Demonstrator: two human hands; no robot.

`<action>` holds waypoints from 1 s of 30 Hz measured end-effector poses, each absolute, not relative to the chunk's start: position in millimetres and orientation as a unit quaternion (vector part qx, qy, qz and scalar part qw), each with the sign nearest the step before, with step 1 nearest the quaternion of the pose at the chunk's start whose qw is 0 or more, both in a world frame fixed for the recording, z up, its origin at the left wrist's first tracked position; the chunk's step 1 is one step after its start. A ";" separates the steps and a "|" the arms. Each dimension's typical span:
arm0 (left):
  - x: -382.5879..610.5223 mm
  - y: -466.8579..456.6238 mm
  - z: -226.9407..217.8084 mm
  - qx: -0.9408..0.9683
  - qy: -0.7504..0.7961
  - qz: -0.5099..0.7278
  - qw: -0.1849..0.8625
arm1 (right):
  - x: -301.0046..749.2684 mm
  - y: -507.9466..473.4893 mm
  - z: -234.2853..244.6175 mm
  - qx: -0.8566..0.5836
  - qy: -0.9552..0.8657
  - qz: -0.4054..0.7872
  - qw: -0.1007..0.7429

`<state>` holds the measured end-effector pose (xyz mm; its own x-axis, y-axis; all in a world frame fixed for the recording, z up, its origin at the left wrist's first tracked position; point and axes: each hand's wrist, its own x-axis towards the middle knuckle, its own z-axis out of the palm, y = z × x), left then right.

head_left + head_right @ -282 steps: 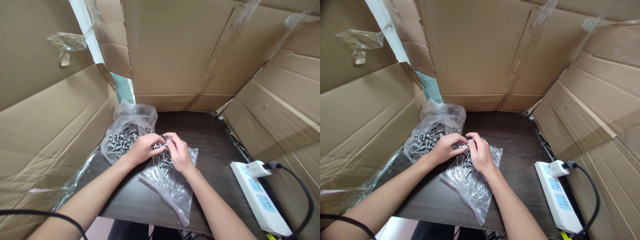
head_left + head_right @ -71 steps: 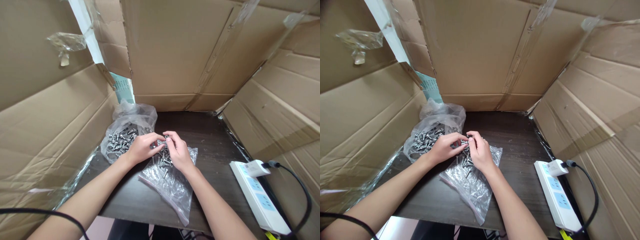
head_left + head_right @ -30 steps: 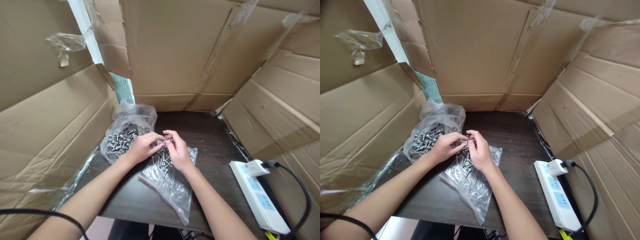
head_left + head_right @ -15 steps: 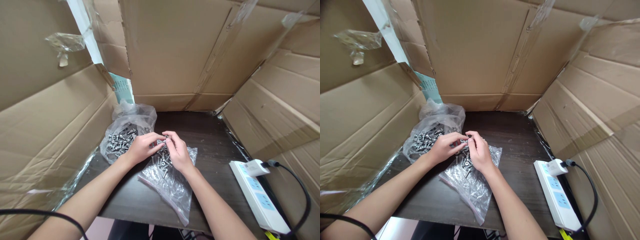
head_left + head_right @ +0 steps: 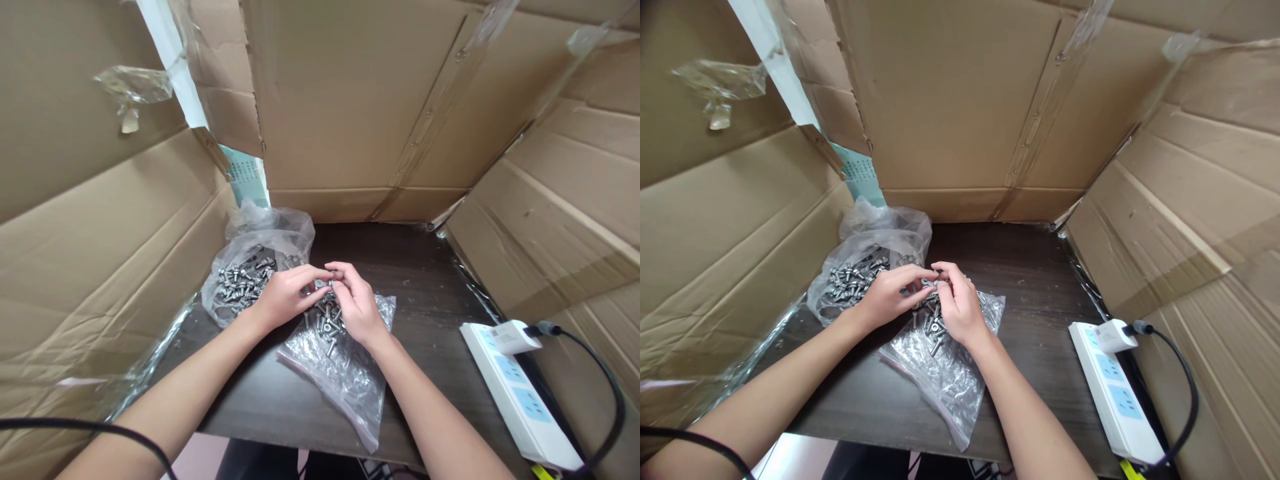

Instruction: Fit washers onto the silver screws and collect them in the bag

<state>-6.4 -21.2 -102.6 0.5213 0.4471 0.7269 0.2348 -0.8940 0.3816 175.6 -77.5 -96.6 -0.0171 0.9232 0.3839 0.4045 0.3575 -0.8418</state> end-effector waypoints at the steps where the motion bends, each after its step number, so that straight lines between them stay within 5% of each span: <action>1: -6.1 -21.5 -102.6 0.863 0.197 0.450 0.116 | 175.6 -77.6 -96.5 -0.503 -0.660 0.269 0.489; 11: -6.7 -22.9 -99.7 0.861 0.199 0.448 0.138 | 176.4 -77.1 -98.7 -0.504 -0.659 0.275 0.486; 21: -3.2 -23.7 -98.1 0.797 0.268 0.450 0.301 | 176.3 -75.5 -97.9 -0.492 -0.664 0.267 0.497; 30: -3.5 -27.6 -100.9 0.839 0.233 0.447 0.204 | 175.7 -74.5 -101.0 -0.479 -0.660 0.290 0.501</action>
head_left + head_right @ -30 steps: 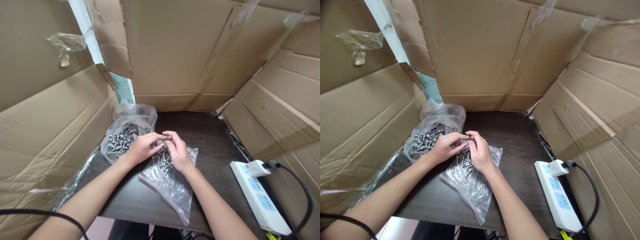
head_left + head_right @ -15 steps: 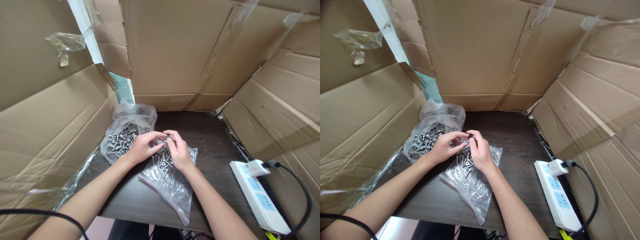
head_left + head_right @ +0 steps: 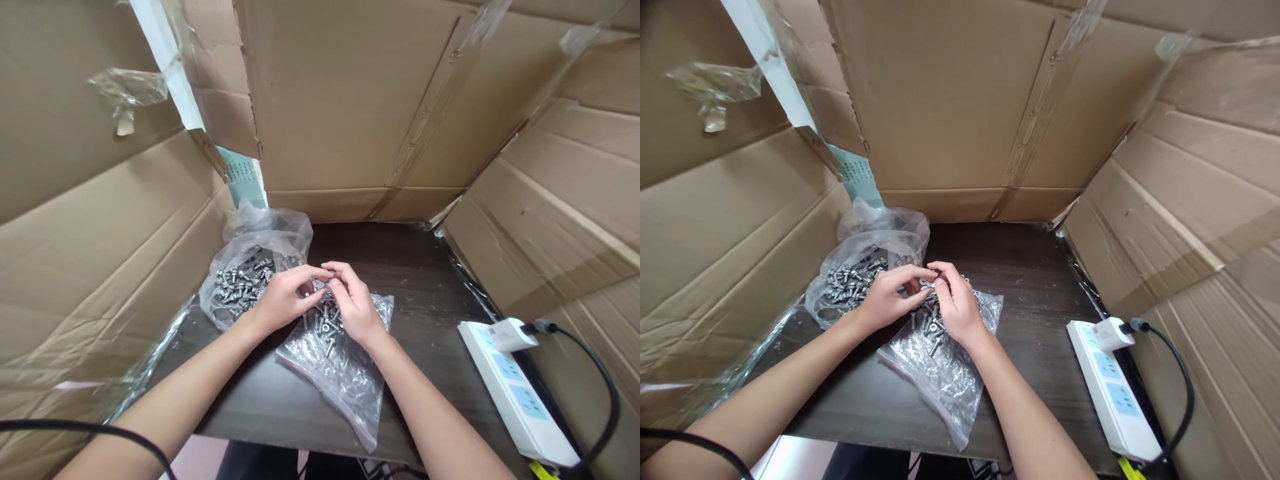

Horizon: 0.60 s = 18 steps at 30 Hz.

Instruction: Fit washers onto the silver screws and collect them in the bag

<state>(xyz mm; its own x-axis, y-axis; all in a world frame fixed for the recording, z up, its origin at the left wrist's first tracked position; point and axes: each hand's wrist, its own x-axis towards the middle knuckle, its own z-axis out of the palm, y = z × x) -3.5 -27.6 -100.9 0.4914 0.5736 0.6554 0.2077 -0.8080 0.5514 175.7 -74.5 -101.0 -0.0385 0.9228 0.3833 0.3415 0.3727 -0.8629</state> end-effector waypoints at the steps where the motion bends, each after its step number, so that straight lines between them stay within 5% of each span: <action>1: -3.1 -28.2 -101.4 0.845 0.225 0.446 0.190 | 175.6 -74.6 -101.2 -0.479 -0.657 0.293 0.502; 7: -10.2 -22.0 -99.4 0.858 0.250 0.432 0.122 | 174.8 -77.2 -98.0 -0.512 -0.660 0.250 0.489; 12: -36.8 -1.8 -73.5 0.807 0.503 0.308 0.034 | 176.5 -74.3 -100.2 -0.548 -0.637 0.178 0.512; 18: -63.7 11.5 -52.2 0.687 0.715 0.110 0.059 | 179.7 -69.0 -100.9 -0.547 -0.613 0.169 0.545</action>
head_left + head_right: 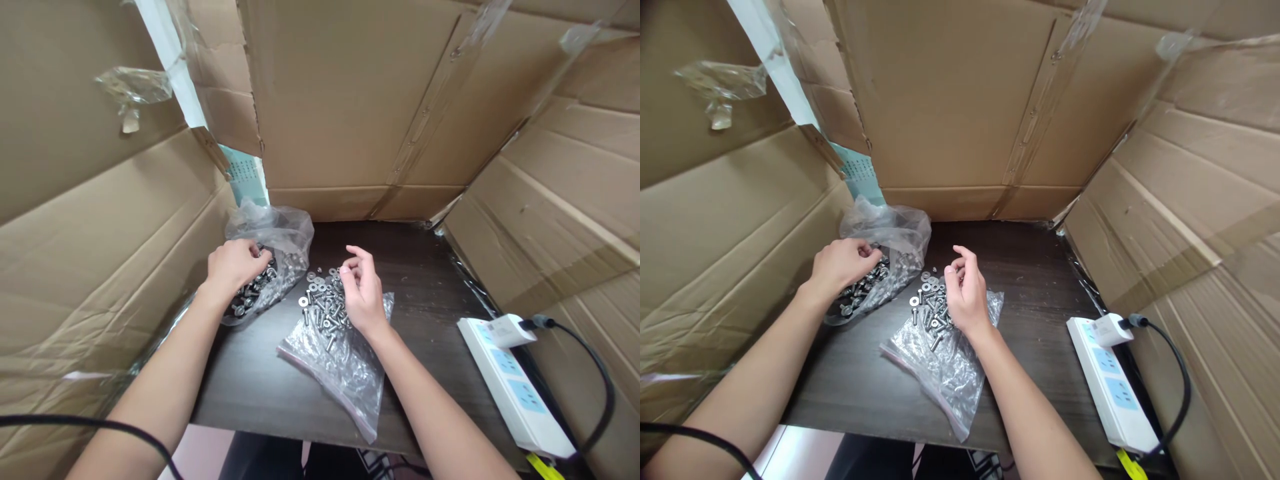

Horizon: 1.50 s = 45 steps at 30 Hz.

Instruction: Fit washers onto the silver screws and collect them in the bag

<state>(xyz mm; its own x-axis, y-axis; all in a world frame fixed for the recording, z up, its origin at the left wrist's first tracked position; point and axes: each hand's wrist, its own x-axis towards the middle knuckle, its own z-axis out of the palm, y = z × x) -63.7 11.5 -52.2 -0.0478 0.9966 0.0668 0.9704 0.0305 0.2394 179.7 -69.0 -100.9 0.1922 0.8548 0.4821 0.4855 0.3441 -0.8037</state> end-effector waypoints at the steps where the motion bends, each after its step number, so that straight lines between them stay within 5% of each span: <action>1: -66.1 12.0 -51.9 0.682 0.722 0.099 0.065 | 181.0 -68.4 -98.0 -0.546 -0.609 0.173 0.549; 6: -60.9 8.8 -57.5 0.694 0.706 0.128 0.059 | 195.1 -63.8 -74.1 -0.555 -0.587 0.203 0.554; 10: -31.7 -4.2 -71.7 0.821 0.525 0.221 0.047 | 211.2 -56.9 -73.5 -0.578 -0.638 0.211 0.462; 14: -0.7 -17.5 -91.2 0.906 0.377 0.189 0.050 | 221.6 -53.3 -95.1 -0.585 -0.719 0.095 0.363; 21: 15.2 -19.6 -111.8 0.900 0.388 0.196 0.040 | 217.4 -64.0 -105.6 -0.555 -0.797 -0.057 0.230; 30: -12.3 -12.4 -85.1 0.921 0.350 0.162 0.057 | 209.1 -79.4 -98.7 -0.517 -0.799 0.065 0.301; 45: -26.0 -7.0 -88.9 0.933 0.300 0.121 0.154 | 183.8 -82.8 -104.9 -0.567 -0.801 0.063 0.181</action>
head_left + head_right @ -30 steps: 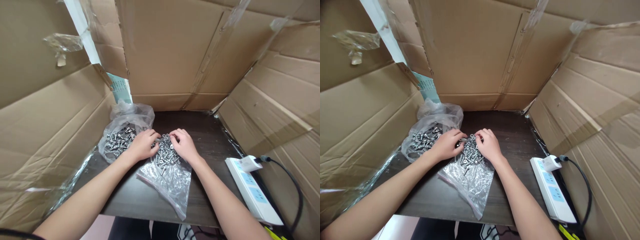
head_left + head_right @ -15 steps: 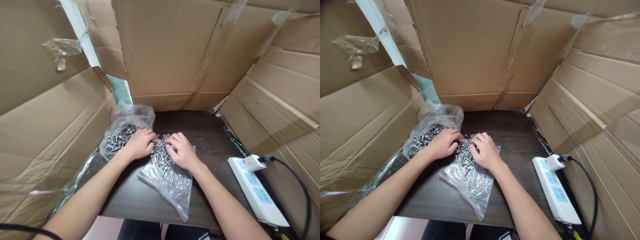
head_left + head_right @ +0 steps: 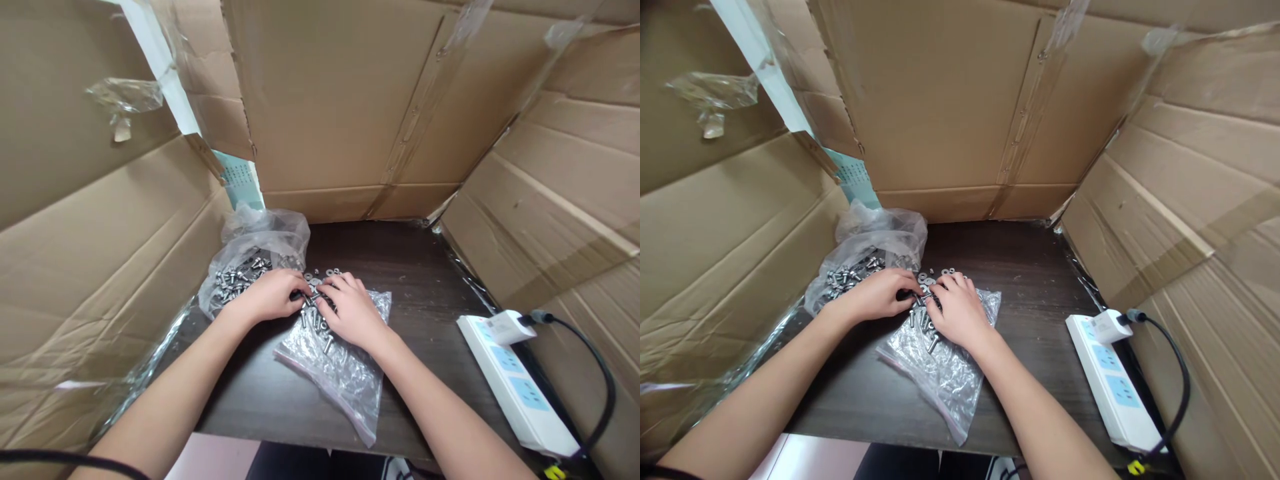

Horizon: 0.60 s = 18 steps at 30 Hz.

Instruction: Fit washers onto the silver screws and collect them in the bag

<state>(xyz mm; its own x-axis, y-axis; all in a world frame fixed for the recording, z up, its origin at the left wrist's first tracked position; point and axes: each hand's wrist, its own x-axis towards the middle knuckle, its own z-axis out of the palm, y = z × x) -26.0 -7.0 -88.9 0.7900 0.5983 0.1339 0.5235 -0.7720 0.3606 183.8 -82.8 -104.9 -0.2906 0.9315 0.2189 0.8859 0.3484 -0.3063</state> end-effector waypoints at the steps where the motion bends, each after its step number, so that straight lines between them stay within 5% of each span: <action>1: -25.8 -7.1 -88.6 0.932 0.305 0.122 0.154 | 183.4 -82.9 -105.1 -0.570 -0.799 0.063 0.182; 18: -14.0 -11.6 -95.8 0.887 0.403 0.185 0.130 | 174.8 -68.9 -104.7 -0.636 -0.715 0.115 0.265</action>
<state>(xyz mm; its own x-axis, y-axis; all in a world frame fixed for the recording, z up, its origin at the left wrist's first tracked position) -14.0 -11.6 -95.8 0.6076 0.7623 0.2230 0.6665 -0.6420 0.3789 174.8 -68.9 -104.7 -0.0498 0.9712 0.2331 0.8490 0.1641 -0.5022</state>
